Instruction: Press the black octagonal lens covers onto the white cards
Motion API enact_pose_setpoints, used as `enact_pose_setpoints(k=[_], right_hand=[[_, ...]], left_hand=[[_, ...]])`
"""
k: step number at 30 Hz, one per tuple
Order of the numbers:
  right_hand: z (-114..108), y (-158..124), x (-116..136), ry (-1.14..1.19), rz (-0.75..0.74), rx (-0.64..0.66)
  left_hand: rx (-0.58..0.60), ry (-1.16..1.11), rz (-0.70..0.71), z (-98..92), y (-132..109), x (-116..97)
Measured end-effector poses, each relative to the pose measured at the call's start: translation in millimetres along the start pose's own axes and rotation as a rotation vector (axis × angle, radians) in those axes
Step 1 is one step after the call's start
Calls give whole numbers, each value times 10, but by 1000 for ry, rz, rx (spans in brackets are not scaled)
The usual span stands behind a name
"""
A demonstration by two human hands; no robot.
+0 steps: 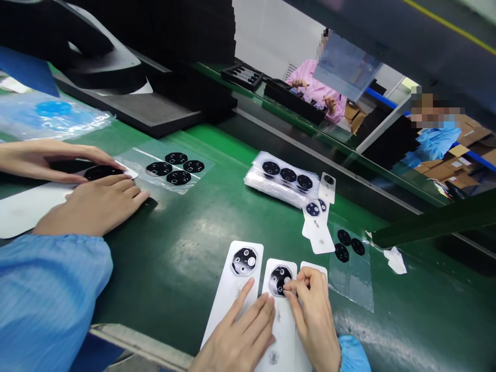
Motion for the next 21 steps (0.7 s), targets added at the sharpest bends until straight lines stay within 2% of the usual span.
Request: enact_pose_setpoints(k=[7, 11, 15, 21], right_hand=[[57, 5, 32, -100, -63, -7], [13, 62, 21, 3, 23, 83], [-46, 79, -1, 55, 106, 43], [-4, 34, 38, -49, 7, 40]], left_hand=[[50, 27, -16, 44, -54, 5], [61, 33, -20, 49, -46, 9], [58, 38, -22, 61, -37, 19], [55, 38, -24, 62, -32, 12]])
Point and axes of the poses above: each hand's wrist, its own y-axis towards the middle knuckle, its own z-axis out of the palm, x = y × z, the point moved 1 cm from there along y, towards the middle knuckle, and after that the axes turned 12 degrees about -y, right-handed, at the moved point
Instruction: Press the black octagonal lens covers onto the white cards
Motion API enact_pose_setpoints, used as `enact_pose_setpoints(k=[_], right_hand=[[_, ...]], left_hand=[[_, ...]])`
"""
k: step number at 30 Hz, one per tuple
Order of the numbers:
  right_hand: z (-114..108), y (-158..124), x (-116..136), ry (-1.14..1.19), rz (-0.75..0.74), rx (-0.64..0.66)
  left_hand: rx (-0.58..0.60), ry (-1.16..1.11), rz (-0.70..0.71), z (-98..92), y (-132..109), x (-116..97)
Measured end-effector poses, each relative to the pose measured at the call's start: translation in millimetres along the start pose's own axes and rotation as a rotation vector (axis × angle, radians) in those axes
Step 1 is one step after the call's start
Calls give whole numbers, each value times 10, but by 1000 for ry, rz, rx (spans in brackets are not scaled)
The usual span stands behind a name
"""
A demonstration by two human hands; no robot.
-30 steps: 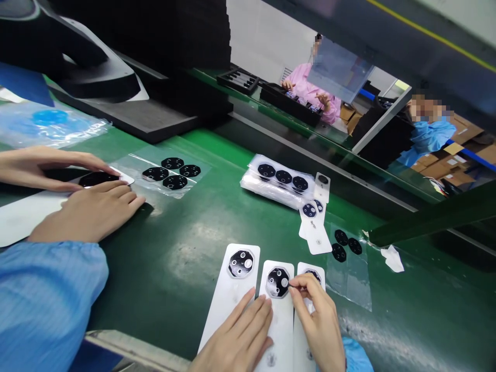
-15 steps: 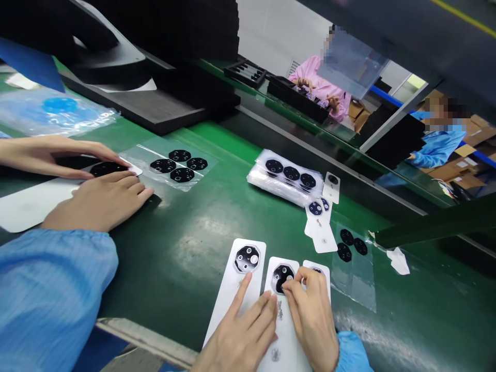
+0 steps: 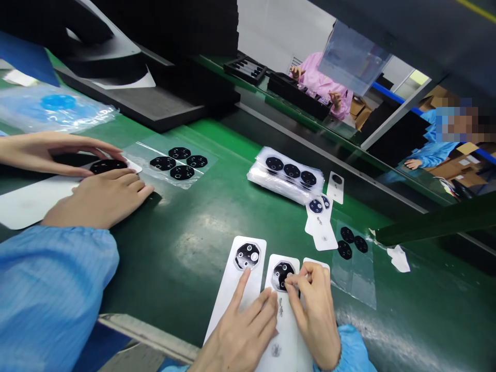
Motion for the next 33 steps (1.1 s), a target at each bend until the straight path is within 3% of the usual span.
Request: enact_pose_setpoints(k=[13, 20, 33], right_hand=[[-47, 23, -31, 106, 67, 3], [12, -6, -1, -24, -56, -19], [17, -8, -30, 7, -55, -3]], left_hand=[[13, -2, -13, -10, 6, -2], [33, 26, 6, 3, -2, -8], [161, 140, 62, -31, 8, -32]])
Point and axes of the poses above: each hand's wrist, its own y-axis towards the middle knuckle, its own z-axis out of the palm, x = y × z, the point moved 1 cm from there along y, towards the middle knuckle, and after that the axes turned 12 degrees about -y, right-handed, at the moved point
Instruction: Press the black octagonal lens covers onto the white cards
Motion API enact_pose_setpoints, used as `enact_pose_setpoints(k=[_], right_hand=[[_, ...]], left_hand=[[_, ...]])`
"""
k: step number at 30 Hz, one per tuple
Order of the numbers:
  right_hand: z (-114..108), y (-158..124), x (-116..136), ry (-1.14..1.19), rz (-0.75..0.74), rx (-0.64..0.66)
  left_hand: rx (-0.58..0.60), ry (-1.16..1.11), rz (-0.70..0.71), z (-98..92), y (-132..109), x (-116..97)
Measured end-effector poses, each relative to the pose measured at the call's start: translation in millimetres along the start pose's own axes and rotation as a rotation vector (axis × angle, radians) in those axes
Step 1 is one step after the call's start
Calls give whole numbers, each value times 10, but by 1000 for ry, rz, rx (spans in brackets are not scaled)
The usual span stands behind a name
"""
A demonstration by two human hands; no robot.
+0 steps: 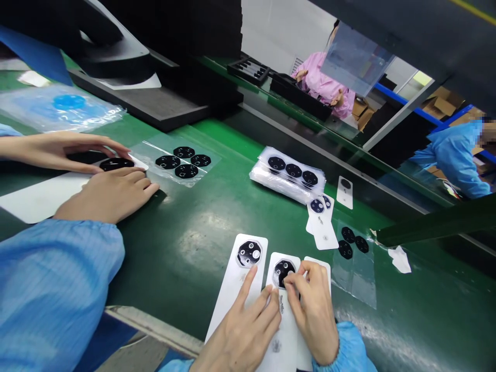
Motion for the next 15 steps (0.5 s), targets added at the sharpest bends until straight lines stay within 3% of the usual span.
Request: enact_pose_setpoints(k=[15], right_hand=[[-14, 11, -1, 12, -6, -5]], left_hand=[[8, 18, -7, 9, 5, 14]])
Point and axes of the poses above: each hand's wrist, its own y-axis towards the middle knuckle, its own z-axis out of the palm, x = y × z, the point moved 1 cm from there along y, towards the middle knuckle, and after that the axes turned 12 degrees about -y, right-handed, at the moved point
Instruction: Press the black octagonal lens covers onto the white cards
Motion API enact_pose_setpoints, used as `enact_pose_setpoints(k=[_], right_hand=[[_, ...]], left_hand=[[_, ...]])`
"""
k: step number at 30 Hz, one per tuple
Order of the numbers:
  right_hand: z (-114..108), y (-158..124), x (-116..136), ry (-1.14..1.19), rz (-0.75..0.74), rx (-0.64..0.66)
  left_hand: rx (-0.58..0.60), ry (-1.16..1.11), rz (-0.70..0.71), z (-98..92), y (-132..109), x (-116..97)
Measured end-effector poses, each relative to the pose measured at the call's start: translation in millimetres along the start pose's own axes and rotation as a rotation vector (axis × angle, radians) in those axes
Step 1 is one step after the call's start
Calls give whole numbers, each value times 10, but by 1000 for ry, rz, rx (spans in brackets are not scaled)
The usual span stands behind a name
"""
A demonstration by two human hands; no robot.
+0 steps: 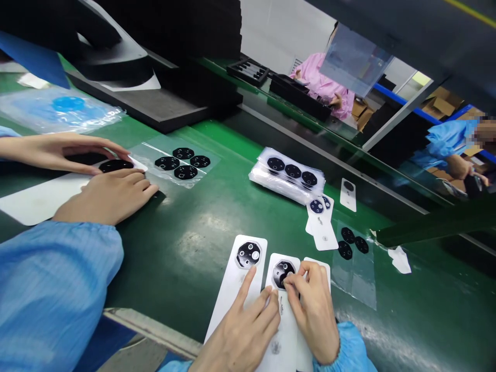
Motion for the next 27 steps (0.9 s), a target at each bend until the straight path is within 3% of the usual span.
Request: enact_pose_setpoints(k=[5, 15, 27], right_hand=[[-4, 10, 8, -8, 6, -7], [-18, 23, -6, 12, 17, 24], [7, 25, 1, 44, 62, 35]], left_hand=[[-53, 10, -14, 27, -17, -12], [-28, 36, 0, -50, 28, -8], [-40, 47, 3, -4, 5, -4]])
Point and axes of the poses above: each hand's wrist, its own y-axis towards the middle knuckle, its own z-axis out of the palm, x = y × z, the point moved 1 cm from there along y, towards the middle knuckle, and after that the axes turned 12 degrees about -y, right-handed, at the moved point
